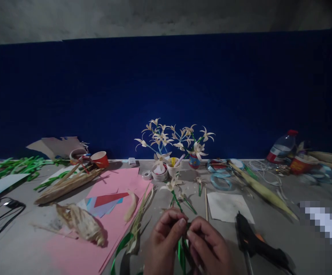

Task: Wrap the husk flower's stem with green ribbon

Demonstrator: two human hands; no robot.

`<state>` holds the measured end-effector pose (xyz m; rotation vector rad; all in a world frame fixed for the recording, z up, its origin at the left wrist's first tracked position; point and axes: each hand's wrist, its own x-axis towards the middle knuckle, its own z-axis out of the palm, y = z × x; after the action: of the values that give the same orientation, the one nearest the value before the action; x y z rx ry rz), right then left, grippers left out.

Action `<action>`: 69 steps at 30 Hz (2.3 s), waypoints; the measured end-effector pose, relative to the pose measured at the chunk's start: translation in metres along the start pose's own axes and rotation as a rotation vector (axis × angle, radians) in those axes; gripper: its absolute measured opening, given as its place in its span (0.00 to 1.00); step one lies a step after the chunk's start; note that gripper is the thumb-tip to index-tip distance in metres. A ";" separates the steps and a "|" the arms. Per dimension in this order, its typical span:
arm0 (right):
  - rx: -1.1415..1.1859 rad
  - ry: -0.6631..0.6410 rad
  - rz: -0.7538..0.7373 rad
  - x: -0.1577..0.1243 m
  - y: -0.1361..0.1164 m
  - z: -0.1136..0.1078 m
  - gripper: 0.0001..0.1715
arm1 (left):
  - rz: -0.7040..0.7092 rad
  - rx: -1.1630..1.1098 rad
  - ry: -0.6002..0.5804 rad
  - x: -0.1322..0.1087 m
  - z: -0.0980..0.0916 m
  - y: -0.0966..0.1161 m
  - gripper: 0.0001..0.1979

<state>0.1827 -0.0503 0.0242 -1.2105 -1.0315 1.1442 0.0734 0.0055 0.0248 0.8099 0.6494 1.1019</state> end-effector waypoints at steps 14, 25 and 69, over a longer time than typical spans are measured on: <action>-0.024 0.001 -0.014 -0.001 0.006 0.002 0.25 | 0.007 -0.007 0.095 0.003 0.005 0.016 0.13; -0.529 0.100 -0.112 0.008 0.015 -0.040 0.20 | 0.183 -0.059 0.118 0.003 -0.008 0.038 0.09; -1.281 -0.015 -0.002 0.097 0.011 -0.078 0.10 | 0.077 0.445 0.017 -0.013 -0.029 0.056 0.13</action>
<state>0.2724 0.0339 0.0047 -2.1425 -1.8650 0.3784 0.0170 0.0131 0.0557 1.2152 0.9009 1.0481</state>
